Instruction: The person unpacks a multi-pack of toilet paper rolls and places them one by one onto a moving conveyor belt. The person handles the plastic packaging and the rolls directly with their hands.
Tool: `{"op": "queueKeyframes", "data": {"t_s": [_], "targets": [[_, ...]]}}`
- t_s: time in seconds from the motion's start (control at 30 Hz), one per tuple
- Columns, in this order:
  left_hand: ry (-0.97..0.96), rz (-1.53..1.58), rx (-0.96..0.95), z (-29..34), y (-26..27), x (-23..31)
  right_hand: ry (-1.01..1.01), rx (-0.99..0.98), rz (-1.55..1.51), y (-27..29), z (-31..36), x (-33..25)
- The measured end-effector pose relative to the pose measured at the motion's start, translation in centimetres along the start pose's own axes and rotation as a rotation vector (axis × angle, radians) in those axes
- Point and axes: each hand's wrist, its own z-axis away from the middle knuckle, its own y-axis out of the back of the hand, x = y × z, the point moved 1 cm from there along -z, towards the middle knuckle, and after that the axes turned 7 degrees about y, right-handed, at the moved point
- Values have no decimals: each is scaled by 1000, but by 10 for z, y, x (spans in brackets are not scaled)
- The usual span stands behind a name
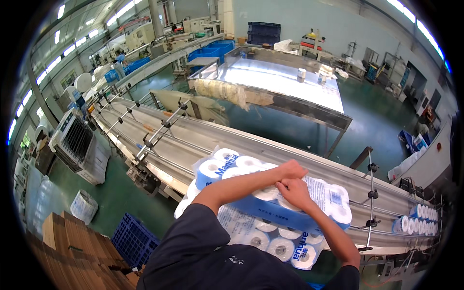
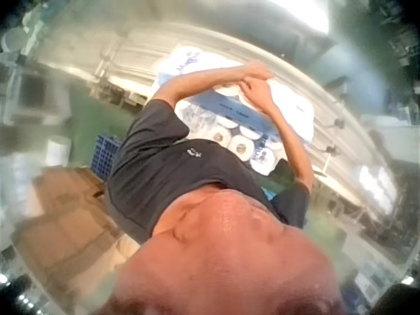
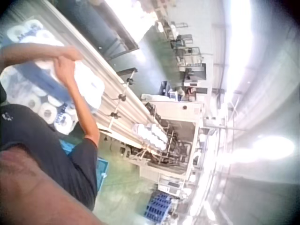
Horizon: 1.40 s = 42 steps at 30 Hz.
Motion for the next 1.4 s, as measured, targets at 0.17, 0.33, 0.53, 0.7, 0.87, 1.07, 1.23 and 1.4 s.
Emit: {"op": "queueKeyframes", "data": {"t_s": [0.17, 0.33, 0.53, 0.7, 0.87, 1.07, 1.23, 1.4], "targets": [[-195, -114, 2, 11, 23, -27, 65, 119, 13, -1, 7, -42], [-40, -185, -48, -11, 31, -103, 352, 48, -70, -22, 75, -149], [25, -138, -168, 32, -14, -130, 251, 13, -175, -7, 116, -154], [-31, -151, -74, 30, 33, -83, 281, -107, -248, 0, 110, -159], [-195, 58, 26, 48, 76, -24, 312, -306, -258, 12, 122, -150], [-162, 397, -48, 63, 98, 16, 256, -363, -284, -4, 134, -124], [-155, 541, -78, 70, 63, 6, 332, -210, 178, 21, 109, -102], [-130, 641, -80, 73, 63, 14, 290, -206, 225, 47, 100, -104]]}}
